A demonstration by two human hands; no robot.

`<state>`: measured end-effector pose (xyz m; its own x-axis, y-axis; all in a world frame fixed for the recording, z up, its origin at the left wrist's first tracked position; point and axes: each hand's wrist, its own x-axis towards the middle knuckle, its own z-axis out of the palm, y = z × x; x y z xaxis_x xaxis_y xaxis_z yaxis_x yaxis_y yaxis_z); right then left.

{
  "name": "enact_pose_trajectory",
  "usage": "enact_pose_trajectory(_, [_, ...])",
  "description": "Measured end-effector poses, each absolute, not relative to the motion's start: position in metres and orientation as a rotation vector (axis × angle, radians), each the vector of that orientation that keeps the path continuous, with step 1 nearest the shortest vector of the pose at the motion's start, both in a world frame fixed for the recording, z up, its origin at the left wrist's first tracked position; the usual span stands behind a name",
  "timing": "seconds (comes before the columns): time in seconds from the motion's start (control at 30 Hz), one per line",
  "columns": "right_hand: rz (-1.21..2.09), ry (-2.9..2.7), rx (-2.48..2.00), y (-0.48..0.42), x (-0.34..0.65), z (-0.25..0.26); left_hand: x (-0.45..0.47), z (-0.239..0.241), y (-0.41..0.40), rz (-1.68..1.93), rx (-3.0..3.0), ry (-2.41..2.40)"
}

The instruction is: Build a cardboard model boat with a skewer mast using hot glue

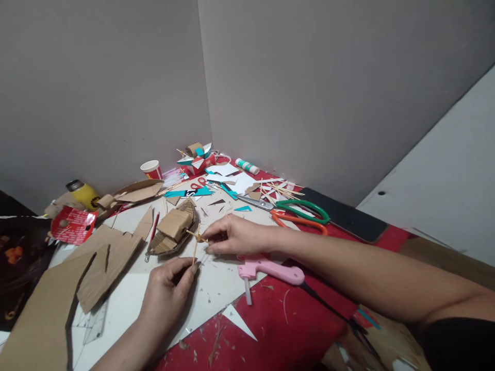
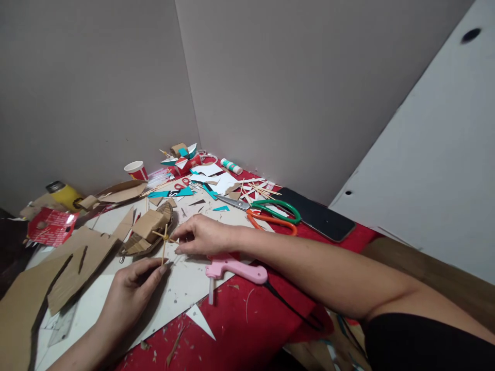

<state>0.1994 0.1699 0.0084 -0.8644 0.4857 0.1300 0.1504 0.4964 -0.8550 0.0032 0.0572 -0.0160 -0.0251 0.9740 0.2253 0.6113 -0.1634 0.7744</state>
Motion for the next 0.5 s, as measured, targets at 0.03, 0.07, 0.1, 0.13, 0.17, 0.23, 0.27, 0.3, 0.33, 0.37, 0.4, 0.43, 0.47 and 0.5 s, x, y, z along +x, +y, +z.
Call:
enact_pose_trajectory(0.03, [1.319,-2.387,-0.529,0.1697,0.1995,0.0084,0.0033,-0.0160,0.0570,1.054,1.820,1.657])
enact_pose_trajectory(0.07, [1.319,-2.383,-0.526,0.1696,0.1996,0.0084,0.0034,-0.0161,0.0568,1.050,1.833,1.659])
enact_pose_trajectory(0.1, [1.310,-2.379,-0.524,0.1695,0.1997,0.0084,0.0035,-0.0161,0.0565,1.048,1.844,1.659])
enact_pose_trajectory(0.13, [1.298,-2.376,-0.520,0.1695,0.1998,0.0085,0.0035,-0.0161,0.0563,1.049,1.853,1.658])
enact_pose_trajectory(0.17, [1.287,-2.372,-0.514,0.1695,0.2000,0.0088,0.0036,-0.0160,0.0560,1.054,1.859,1.657])
enact_pose_trajectory(0.23, [1.270,-2.370,-0.500,0.1700,0.2002,0.0090,0.0037,-0.0152,0.0557,1.059,1.860,1.654])
enact_pose_trajectory(0.27, [1.265,-2.371,-0.495,0.1704,0.2003,0.0089,0.0037,-0.0147,0.0557,1.059,1.853,1.649])
enact_pose_trajectory(0.3, [1.262,-2.369,-0.495,0.1709,0.2003,0.0085,0.0038,-0.0141,0.0558,1.059,1.844,1.646])
enact_pose_trajectory(0.33, [1.260,-2.362,-0.504,0.1714,0.2002,0.0077,0.0038,-0.0136,0.0559,1.059,1.837,1.644])
enact_pose_trajectory(0.37, [1.258,-2.353,-0.520,0.1721,0.2001,0.0067,0.0038,-0.0134,0.0560,1.058,1.833,1.643])
enact_pose_trajectory(0.4, [1.257,-2.343,-0.541,0.1726,0.1999,0.0056,0.0038,-0.0136,0.0560,1.058,1.835,1.643])
enact_pose_trajectory(0.43, [1.259,-2.336,-0.561,0.1731,0.1997,0.0044,0.0036,-0.0141,0.0560,1.056,1.841,1.645])
enact_pose_trajectory(0.47, [1.261,-2.333,-0.578,0.1736,0.1995,0.0033,0.0035,-0.0151,0.0559,1.052,1.848,1.648])
enact_pose_trajectory(0.5, [1.260,-2.333,-0.588,0.1738,0.1993,0.0024,0.0034,-0.0163,0.0559,1.046,1.855,1.650])
